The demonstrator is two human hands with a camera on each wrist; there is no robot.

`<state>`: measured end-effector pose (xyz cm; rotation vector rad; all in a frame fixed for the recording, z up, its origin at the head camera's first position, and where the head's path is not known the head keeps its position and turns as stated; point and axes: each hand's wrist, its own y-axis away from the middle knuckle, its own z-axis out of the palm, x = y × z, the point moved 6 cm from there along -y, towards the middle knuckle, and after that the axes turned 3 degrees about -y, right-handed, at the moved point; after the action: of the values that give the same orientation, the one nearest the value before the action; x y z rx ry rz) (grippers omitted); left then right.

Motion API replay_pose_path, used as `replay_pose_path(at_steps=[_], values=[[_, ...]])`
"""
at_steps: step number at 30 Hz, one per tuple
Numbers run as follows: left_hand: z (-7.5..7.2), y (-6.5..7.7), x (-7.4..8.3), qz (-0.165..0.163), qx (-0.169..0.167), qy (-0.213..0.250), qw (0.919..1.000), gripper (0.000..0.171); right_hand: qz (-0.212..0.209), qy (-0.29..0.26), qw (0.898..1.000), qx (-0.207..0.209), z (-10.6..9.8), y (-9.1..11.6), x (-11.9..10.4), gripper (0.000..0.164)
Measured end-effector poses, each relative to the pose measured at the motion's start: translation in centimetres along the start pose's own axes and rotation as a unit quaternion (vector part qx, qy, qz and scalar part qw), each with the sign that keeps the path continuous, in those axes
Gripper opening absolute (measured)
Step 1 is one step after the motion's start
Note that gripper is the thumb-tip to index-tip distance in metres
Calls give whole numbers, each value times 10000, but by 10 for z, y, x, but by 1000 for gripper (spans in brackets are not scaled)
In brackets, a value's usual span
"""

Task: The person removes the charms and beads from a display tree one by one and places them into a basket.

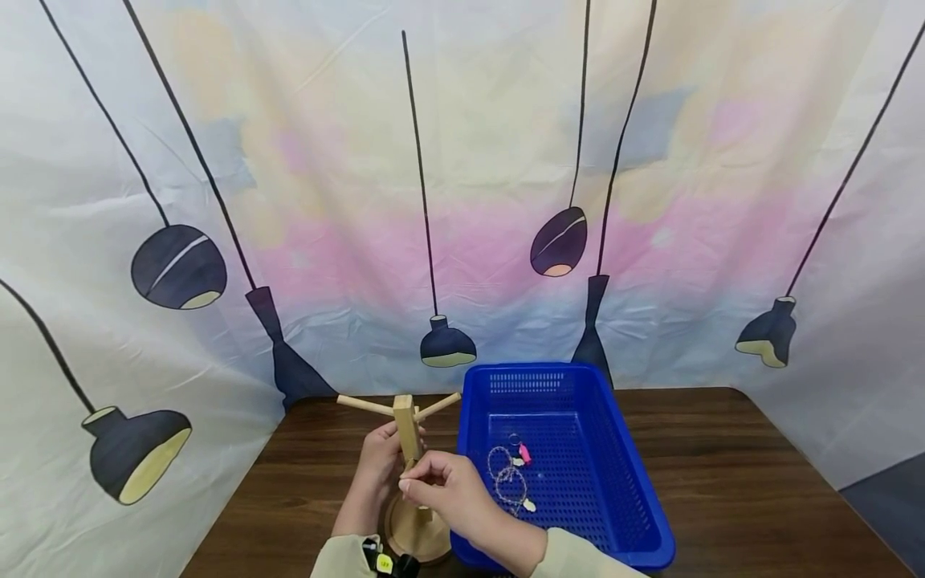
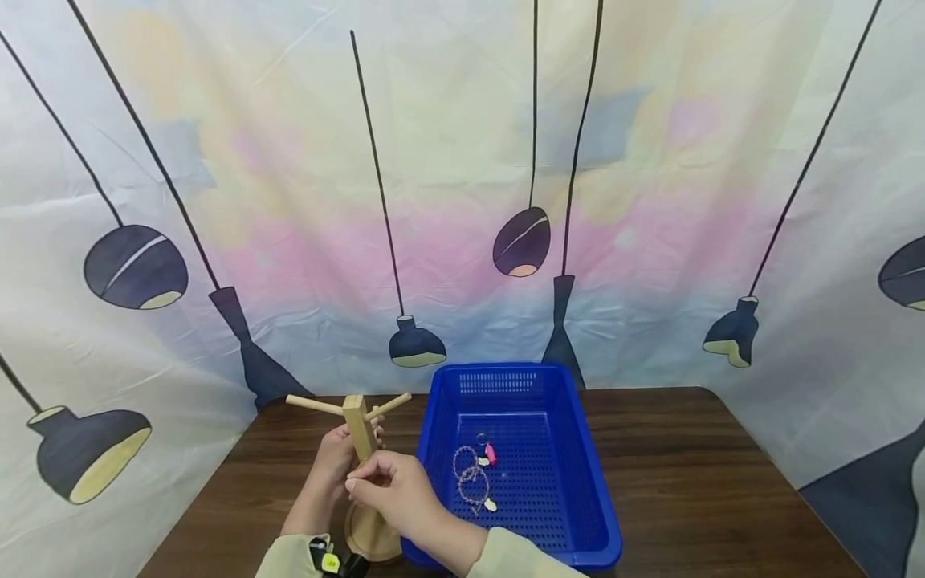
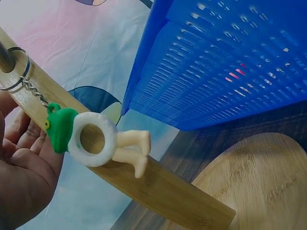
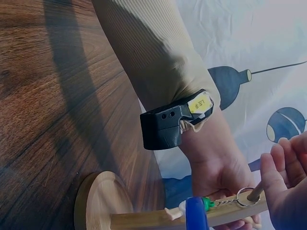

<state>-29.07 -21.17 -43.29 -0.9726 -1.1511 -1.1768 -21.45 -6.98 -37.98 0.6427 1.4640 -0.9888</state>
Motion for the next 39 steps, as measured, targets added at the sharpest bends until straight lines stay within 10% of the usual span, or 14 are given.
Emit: replay_pose_path(at_steps=[14, 23, 30, 39], values=[[-12, 10, 11, 67, 93, -797, 9968, 35, -35, 163, 9998, 61, -2, -2, 0, 19], [-31, 31, 42, 1148, 16, 263, 9930, 25, 18, 10, 10000, 60, 0, 0, 1, 20], [-30, 50, 72, 2146, -811, 1154, 9665, 36, -33, 1, 10000, 22, 2, 1, 1, 21], [-28, 50, 86, 2213, -216, 1046, 9693, 32, -54, 32, 10000, 46, 1, 0, -1, 20]])
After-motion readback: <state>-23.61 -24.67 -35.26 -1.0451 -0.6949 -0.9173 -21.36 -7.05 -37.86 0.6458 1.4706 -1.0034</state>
